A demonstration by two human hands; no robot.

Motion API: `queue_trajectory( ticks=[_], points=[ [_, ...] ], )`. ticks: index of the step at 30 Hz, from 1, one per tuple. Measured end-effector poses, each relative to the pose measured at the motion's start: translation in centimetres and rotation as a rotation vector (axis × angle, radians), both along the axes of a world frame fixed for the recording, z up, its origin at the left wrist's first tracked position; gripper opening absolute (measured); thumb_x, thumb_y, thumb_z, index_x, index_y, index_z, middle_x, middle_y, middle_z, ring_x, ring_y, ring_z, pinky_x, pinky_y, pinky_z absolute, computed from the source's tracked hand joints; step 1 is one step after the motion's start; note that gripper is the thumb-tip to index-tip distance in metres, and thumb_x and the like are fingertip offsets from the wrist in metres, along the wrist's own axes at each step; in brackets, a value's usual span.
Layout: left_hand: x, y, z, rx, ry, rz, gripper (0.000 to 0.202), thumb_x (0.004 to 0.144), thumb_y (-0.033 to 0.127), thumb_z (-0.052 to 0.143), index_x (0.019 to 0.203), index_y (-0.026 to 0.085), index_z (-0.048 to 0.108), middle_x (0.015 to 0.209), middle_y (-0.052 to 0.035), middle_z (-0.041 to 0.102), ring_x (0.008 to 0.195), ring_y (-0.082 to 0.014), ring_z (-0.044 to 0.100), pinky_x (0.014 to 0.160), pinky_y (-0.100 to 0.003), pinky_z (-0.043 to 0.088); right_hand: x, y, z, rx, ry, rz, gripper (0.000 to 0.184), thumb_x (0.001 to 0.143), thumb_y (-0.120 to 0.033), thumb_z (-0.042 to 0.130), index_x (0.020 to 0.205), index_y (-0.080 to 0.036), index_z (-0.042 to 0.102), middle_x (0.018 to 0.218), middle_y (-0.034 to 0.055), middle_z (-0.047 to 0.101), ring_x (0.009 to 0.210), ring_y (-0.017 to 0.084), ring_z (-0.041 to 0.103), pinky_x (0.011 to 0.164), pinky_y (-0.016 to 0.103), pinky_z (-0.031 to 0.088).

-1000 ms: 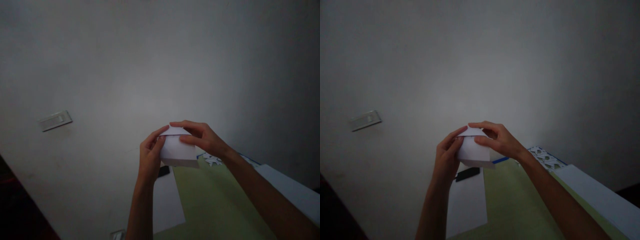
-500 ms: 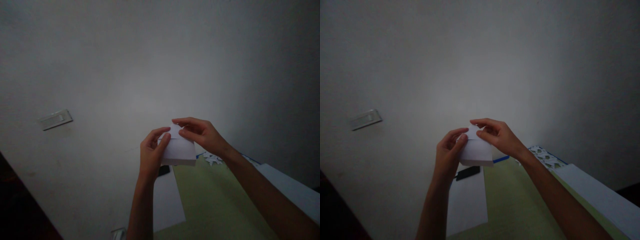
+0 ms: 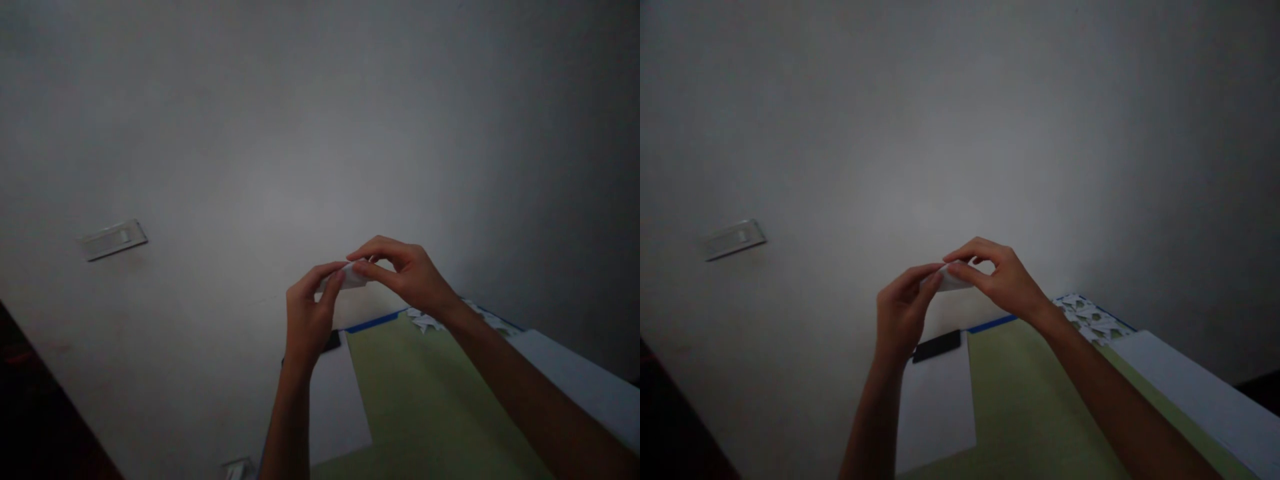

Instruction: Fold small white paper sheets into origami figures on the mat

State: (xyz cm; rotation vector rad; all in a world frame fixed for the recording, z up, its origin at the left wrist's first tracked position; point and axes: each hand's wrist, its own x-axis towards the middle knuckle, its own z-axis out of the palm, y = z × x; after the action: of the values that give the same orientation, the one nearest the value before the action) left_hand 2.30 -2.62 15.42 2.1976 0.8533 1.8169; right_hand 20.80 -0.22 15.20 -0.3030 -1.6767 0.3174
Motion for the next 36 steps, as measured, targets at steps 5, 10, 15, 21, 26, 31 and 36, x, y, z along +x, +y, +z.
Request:
queue_trajectory(
  ticks=[5, 10, 15, 21, 26, 31, 36],
  points=[
    [0.0, 0.1, -0.2, 0.141, 0.031, 0.09, 0.015, 0.091, 0.027, 0.067, 0.103, 0.023, 0.076, 0.102, -0.0051, 0.077, 0.096, -0.0208, 0.071, 0.09, -0.035, 0.054, 0.1, 0.0, 0.2, 0.108, 0.026, -0.086, 0.014, 0.087, -0.028, 0.074, 0.101, -0.025, 0.077, 0.095, 0.0032, 0.073, 0.09, 0.019, 0.067, 0.082, 0.035, 0.053],
    [0.2, -0.2, -0.1, 0.196, 0.047, 0.102, 0.016, 0.091, 0.025, 0.067, 0.105, 0.023, 0.075, 0.102, -0.0046, 0.077, 0.094, -0.019, 0.071, 0.087, -0.033, 0.055, 0.4, 0.1, 0.3, 0.212, 0.05, -0.112, 0.008, 0.086, -0.021, 0.075, 0.093, -0.024, 0.077, 0.09, 0.0026, 0.072, 0.086, 0.018, 0.067, 0.08, 0.034, 0.053],
    [0.5, -0.6, 0.1, 0.255, 0.085, 0.134, 0.012, 0.09, 0.024, 0.069, 0.1, 0.022, 0.075, 0.096, -0.0036, 0.076, 0.087, -0.0164, 0.07, 0.081, -0.031, 0.055, 0.3, -0.1, 0.4, 0.293, 0.038, -0.128, 0.006, 0.086, -0.023, 0.076, 0.092, -0.025, 0.076, 0.088, 0.0027, 0.071, 0.083, 0.018, 0.066, 0.076, 0.034, 0.054],
    [0.5, -0.8, 0.3, 0.306, 0.12, 0.135, 0.009, 0.089, 0.02, 0.068, 0.096, 0.02, 0.073, 0.092, -0.0036, 0.075, 0.085, -0.0164, 0.07, 0.08, -0.03, 0.055, 0.5, -0.6, 0.6, 0.363, -0.044, -0.193, 0.004, 0.087, -0.022, 0.074, 0.091, -0.022, 0.075, 0.087, 0.0035, 0.071, 0.083, 0.017, 0.066, 0.076, 0.033, 0.054],
    [0.4, -1.2, 0.4, 0.36, 0.18, 0.176, 0.007, 0.089, 0.018, 0.068, 0.094, 0.02, 0.072, 0.09, -0.003, 0.074, 0.084, -0.016, 0.069, 0.079, -0.03, 0.054, 0.7, -0.8, 0.7, 0.409, -0.079, -0.207, 0.005, 0.087, -0.021, 0.074, 0.092, -0.022, 0.076, 0.086, 0.0037, 0.071, 0.083, 0.017, 0.065, 0.075, 0.032, 0.054],
    [0.3, -1.1, 0.4, 0.399, 0.212, 0.163, 0.007, 0.089, 0.019, 0.069, 0.095, 0.021, 0.071, 0.092, -0.0038, 0.075, 0.085, -0.0166, 0.069, 0.077, -0.03, 0.054, 1.0, -0.8, 0.8, 0.419, -0.082, -0.197, 0.01, 0.085, -0.023, 0.076, 0.095, -0.024, 0.078, 0.087, 0.0035, 0.071, 0.08, 0.016, 0.066, 0.071, 0.031, 0.054],
    [0.5, -1.4, 0.4, 0.4, 0.225, 0.183, 0.005, 0.089, 0.017, 0.067, 0.093, 0.02, 0.07, 0.09, -0.0026, 0.073, 0.083, -0.0156, 0.068, 0.078, -0.03, 0.053, 1.1, -0.9, 0.7, 0.398, -0.103, -0.185, 0.008, 0.088, -0.026, 0.073, 0.094, -0.024, 0.078, 0.088, 0.0036, 0.072, 0.082, 0.017, 0.066, 0.073, 0.031, 0.054]
  ],
)
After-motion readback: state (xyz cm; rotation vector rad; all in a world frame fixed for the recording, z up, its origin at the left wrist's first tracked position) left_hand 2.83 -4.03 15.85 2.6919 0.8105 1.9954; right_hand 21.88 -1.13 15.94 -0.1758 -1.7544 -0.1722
